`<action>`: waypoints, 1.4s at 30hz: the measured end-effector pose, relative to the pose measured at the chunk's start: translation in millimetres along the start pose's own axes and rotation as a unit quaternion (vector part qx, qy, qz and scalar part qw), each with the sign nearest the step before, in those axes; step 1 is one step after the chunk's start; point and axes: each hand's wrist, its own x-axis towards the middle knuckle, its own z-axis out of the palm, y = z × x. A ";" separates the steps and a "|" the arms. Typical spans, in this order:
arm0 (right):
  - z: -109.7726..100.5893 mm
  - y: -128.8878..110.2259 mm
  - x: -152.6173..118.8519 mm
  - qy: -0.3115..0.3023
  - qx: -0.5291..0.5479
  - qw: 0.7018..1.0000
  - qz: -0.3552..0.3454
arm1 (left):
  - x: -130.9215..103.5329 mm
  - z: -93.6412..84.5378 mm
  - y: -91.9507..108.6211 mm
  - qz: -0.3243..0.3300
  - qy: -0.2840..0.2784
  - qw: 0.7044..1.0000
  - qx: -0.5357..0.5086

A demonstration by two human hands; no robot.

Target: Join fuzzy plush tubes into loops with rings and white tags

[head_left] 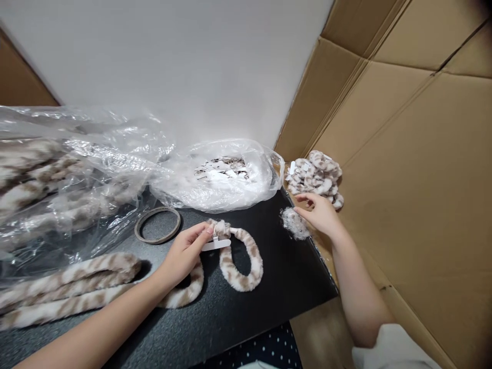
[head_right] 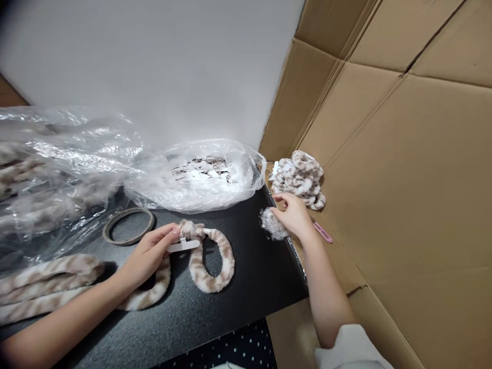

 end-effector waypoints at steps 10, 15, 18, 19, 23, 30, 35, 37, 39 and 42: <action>76.3 -101.0 -17.2 -0.115 0.191 0.951 -0.215 | -1.2 0.2 -4.4 0.009 -0.022 1.000 0.001; 96.0 -103.6 -18.0 -0.135 0.246 0.936 -0.214 | -0.7 -1.3 -7.9 0.029 -0.036 0.999 0.013; 96.2 -98.9 -17.5 -0.129 0.263 0.934 -0.207 | -0.5 -0.9 -7.3 0.031 -0.039 0.999 0.015; 95.2 -97.2 -17.1 -0.131 0.267 0.932 -0.206 | -0.4 -0.7 -6.9 0.031 -0.040 0.999 0.016; 90.8 -88.4 -14.3 -0.132 0.282 0.930 -0.195 | -0.3 0.2 -5.2 0.021 -0.042 0.999 0.027; 82.5 -68.6 -5.7 -0.112 0.297 0.937 -0.147 | -0.7 -0.4 -6.4 0.015 -0.039 0.999 0.017; 56.4 -38.4 6.5 0.018 0.225 0.970 -0.090 | 0.0 -0.8 -8.6 0.015 -0.039 0.999 0.009; 44.2 -23.5 10.0 0.094 0.183 0.977 -0.058 | 0.2 -0.9 -9.1 0.016 -0.039 0.999 0.012; 35.7 -11.0 11.6 0.143 0.160 0.976 -0.027 | 0.1 -1.1 -9.2 0.016 -0.039 0.999 0.019; 31.8 1.4 12.1 0.173 0.125 0.976 0.046 | -0.4 -1.7 -9.4 0.010 -0.036 0.999 0.028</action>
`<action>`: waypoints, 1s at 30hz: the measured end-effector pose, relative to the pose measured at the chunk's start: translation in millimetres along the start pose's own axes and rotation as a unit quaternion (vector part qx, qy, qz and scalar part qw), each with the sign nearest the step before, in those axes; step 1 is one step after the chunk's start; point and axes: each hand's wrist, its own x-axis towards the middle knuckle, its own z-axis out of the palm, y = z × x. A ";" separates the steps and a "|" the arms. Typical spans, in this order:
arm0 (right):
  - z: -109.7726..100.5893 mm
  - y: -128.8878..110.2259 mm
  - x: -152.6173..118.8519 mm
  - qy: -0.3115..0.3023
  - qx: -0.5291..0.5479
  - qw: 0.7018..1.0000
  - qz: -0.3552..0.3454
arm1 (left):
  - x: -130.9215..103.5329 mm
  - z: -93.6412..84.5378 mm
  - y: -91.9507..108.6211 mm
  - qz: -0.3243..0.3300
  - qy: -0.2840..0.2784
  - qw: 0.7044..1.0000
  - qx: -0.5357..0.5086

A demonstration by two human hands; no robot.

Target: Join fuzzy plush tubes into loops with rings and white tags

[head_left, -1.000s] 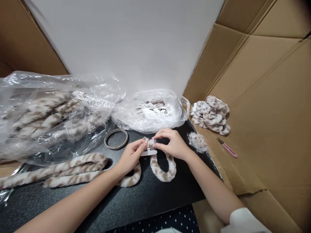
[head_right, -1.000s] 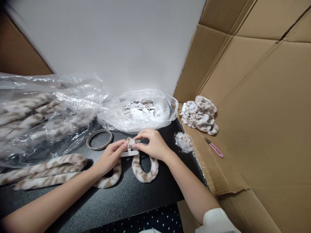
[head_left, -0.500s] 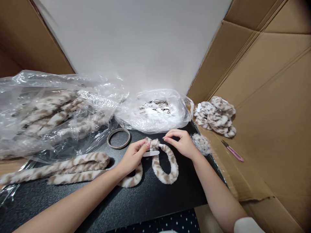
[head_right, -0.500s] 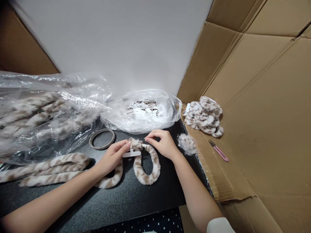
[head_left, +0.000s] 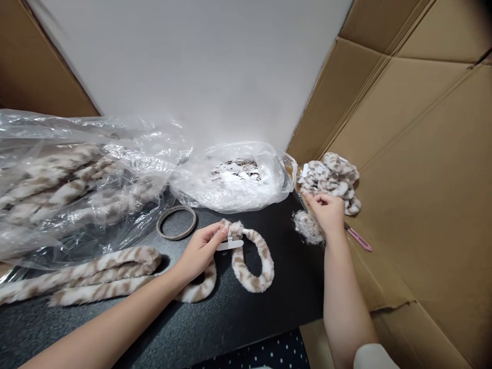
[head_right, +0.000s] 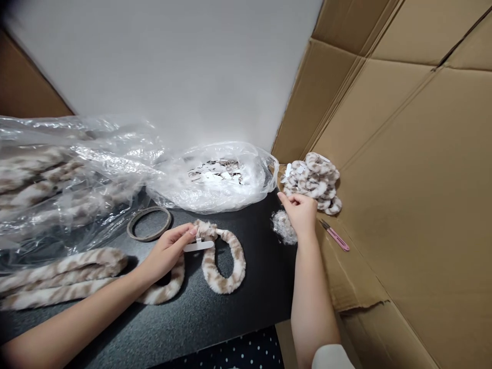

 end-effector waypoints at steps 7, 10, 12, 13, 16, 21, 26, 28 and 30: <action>-0.6 9.7 1.4 -0.007 -0.073 0.996 0.047 | 0.4 -0.4 1.3 0.000 0.007 1.000 0.008; -0.5 9.3 0.8 0.003 -0.060 0.997 0.048 | 0.5 0.0 3.7 -0.001 0.015 1.000 0.010; 0.4 9.1 0.6 0.004 -0.070 0.996 0.054 | 0.2 0.2 4.5 -0.006 0.017 1.000 0.007; 1.2 9.1 0.6 0.002 -0.080 0.995 0.056 | 0.0 0.4 4.5 -0.010 0.017 1.000 0.004; 4.5 8.9 0.7 -0.014 -0.088 0.996 0.001 | -0.3 0.5 3.0 -0.018 0.014 1.000 -0.002; 15.1 -0.5 -4.3 -0.016 -0.053 0.998 -0.019 | 0.3 0.0 0.6 0.002 0.014 1.000 0.016; 38.2 -26.1 -24.3 -0.046 0.097 0.993 -0.056 | 0.1 0.5 0.3 0.002 -0.002 0.999 0.036; 52.1 -38.9 -39.6 -0.126 0.188 0.973 -0.046 | -0.2 0.9 0.4 0.005 -0.013 0.999 0.035; 66.5 -51.0 -57.8 -0.228 0.266 0.937 -0.011 | -0.5 1.2 0.1 0.013 -0.018 0.999 0.036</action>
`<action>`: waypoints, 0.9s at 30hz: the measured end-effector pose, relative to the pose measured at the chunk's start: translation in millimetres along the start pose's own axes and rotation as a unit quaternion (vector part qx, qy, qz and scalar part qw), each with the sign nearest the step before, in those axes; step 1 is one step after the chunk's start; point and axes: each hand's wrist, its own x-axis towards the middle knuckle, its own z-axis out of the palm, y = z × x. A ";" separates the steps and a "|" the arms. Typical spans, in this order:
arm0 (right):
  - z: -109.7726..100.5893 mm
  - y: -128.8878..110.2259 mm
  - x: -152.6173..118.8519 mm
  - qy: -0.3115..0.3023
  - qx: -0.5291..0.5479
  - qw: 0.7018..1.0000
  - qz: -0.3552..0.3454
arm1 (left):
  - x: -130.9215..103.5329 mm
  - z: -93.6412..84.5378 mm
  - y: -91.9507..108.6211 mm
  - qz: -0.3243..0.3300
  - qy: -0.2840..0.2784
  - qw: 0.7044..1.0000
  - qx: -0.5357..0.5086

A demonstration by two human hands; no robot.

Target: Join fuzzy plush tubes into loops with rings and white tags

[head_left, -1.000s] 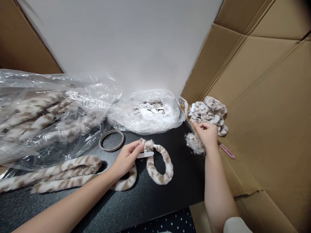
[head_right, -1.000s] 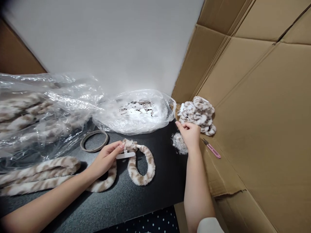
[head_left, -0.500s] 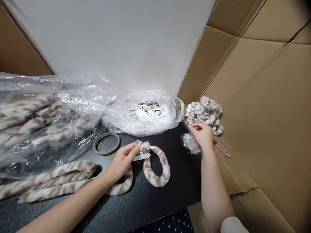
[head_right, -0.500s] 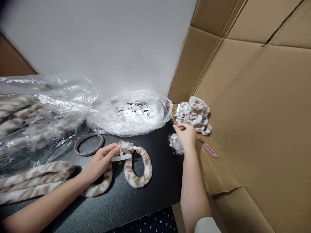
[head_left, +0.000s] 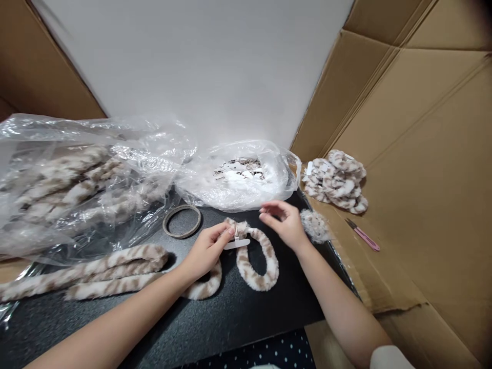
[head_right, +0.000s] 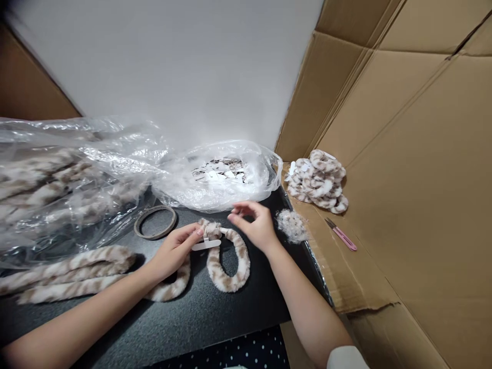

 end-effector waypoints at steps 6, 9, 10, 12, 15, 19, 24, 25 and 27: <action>43.8 1.4 -21.4 -0.121 0.068 0.989 0.051 | -0.2 -0.1 -4.1 0.028 -0.014 0.999 0.018; 46.3 3.5 -23.5 -0.107 0.093 0.988 0.057 | -0.8 -0.4 -4.4 0.033 -0.025 0.999 0.033; 46.2 4.2 -23.6 -0.106 0.099 0.988 0.055 | -1.0 -0.5 -4.0 0.035 -0.031 0.998 0.036; 45.8 5.1 -23.6 -0.105 0.104 0.988 0.046 | -1.4 -0.5 -3.0 0.039 -0.037 0.998 0.038; 44.9 4.1 -23.8 -0.112 0.072 0.991 0.016 | -1.5 -0.7 -1.7 0.045 -0.047 0.997 0.037; 42.6 -0.1 -24.1 -0.122 -0.001 0.992 -0.039 | -0.9 -1.2 -0.4 0.039 -0.063 0.996 0.045; 41.5 -1.6 -23.3 -0.097 -0.002 0.994 -0.057 | -0.6 -1.3 0.9 0.024 -0.032 0.999 0.027; 41.5 -1.3 -23.0 -0.093 0.000 0.994 -0.060 | -0.6 -1.3 1.1 0.021 -0.025 0.999 0.024; 41.3 -0.8 -22.4 -0.089 -0.001 0.994 -0.064 | -0.5 -1.2 1.2 0.017 -0.019 0.999 0.023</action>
